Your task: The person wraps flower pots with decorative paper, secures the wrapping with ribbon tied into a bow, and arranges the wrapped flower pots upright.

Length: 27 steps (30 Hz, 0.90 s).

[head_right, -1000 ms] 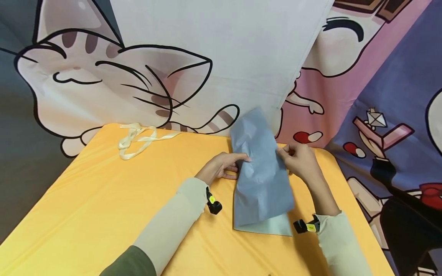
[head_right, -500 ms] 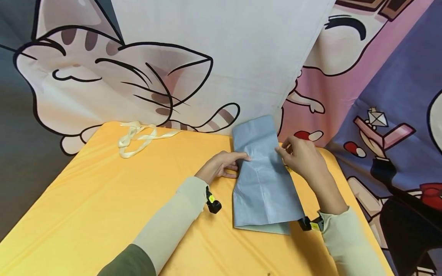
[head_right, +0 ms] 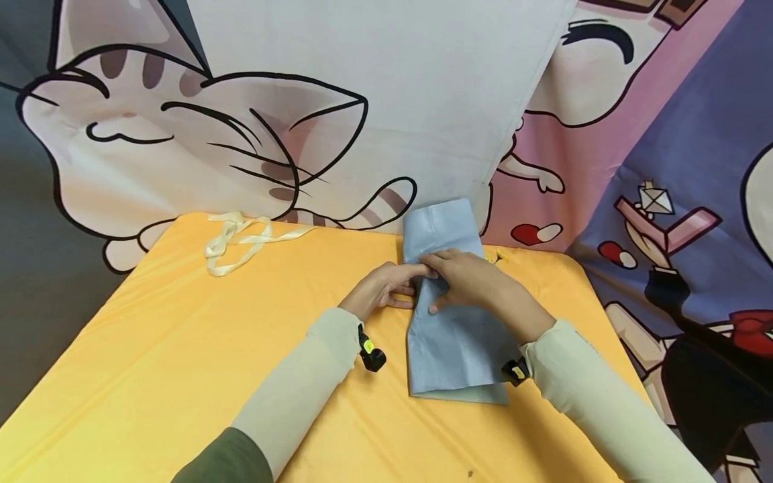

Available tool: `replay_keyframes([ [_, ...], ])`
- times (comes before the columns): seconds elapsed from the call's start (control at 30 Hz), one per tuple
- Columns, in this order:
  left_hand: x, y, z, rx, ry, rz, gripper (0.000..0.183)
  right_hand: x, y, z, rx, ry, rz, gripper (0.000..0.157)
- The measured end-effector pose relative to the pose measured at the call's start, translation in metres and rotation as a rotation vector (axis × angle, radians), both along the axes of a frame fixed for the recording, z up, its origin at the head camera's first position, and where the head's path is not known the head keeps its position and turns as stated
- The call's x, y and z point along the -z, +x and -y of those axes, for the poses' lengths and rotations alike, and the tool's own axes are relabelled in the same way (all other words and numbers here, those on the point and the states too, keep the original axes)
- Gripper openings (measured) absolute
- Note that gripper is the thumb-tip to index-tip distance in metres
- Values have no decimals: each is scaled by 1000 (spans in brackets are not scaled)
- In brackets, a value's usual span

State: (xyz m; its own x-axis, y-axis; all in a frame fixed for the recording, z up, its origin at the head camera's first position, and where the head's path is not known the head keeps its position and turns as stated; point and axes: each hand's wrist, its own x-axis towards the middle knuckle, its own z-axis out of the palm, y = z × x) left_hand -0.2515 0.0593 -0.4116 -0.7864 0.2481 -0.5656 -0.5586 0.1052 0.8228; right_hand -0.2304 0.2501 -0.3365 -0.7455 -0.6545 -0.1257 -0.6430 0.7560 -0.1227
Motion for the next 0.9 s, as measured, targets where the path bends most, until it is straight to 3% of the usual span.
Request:
replay_keyframes([
  [0.3,1,2,-1,-27,0,-1,109,20,-1,-14,102,113,-51,107],
  [0.67,0,0,1,-6,-3,-11,99,37,-8,-6,114,140,-98,112],
  [0.77,1,-1,2,-7,-9,-2,109,43,-9,-4,128,128,-102,112],
  [0.9,3,0,2,-6,-14,-8,137,50,-10,-4,148,106,-125,114],
])
